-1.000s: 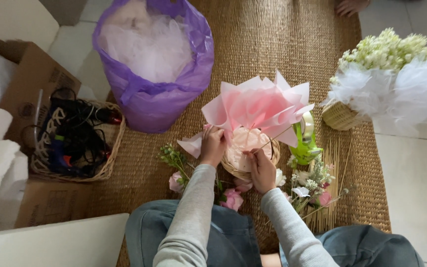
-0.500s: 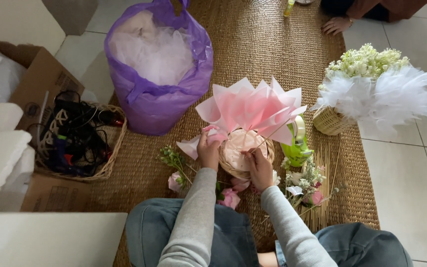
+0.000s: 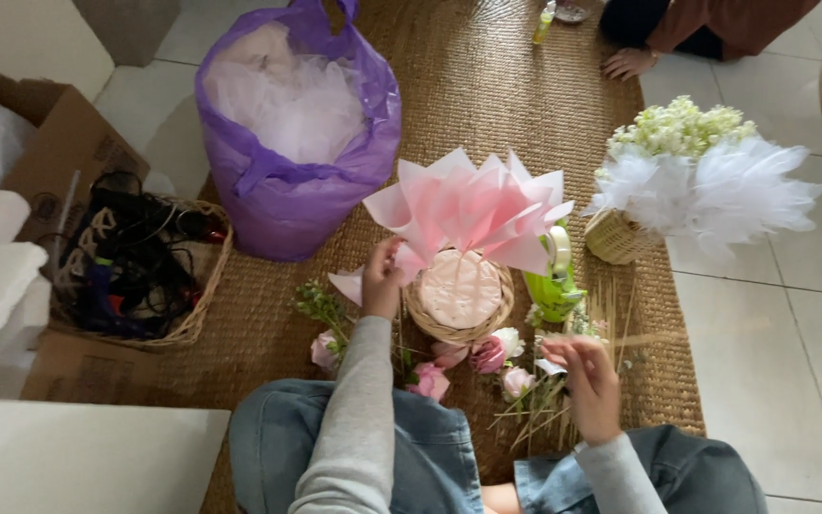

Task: The person sits on a woven mat and arranges pink tissue paper and artificial flowers into a small wicker basket. They fold the tissue paper, place it in the basket, and insert several flower stems to create a decorative arrangement.

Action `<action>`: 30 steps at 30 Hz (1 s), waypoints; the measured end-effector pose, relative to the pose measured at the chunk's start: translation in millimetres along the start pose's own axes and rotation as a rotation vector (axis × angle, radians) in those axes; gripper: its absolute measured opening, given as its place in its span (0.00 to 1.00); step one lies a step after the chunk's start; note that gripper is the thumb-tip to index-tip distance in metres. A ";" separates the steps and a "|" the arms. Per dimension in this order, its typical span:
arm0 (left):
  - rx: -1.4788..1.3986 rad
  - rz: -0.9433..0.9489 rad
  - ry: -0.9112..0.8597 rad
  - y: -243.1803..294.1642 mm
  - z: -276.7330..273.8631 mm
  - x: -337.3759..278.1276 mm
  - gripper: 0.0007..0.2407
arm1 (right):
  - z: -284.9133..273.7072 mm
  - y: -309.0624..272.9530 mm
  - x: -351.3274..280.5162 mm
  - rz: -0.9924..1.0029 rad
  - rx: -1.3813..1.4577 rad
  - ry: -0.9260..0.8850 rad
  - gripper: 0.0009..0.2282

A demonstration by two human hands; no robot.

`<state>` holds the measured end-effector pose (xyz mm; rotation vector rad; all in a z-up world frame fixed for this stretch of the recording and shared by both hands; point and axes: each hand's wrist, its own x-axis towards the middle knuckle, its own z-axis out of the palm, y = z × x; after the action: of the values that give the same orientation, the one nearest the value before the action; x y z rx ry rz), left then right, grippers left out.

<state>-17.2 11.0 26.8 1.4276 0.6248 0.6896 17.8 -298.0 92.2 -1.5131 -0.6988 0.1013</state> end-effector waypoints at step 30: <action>0.913 -0.466 -0.140 42.8 -43.7 17.4 0.06 | -5.7 88.3 -46.6 0.596 -0.347 -0.587 0.07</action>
<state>-40.6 53.8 67.6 2.0244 1.1964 -0.1136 14.5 -316.9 -5.9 -2.0157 -0.7206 0.9462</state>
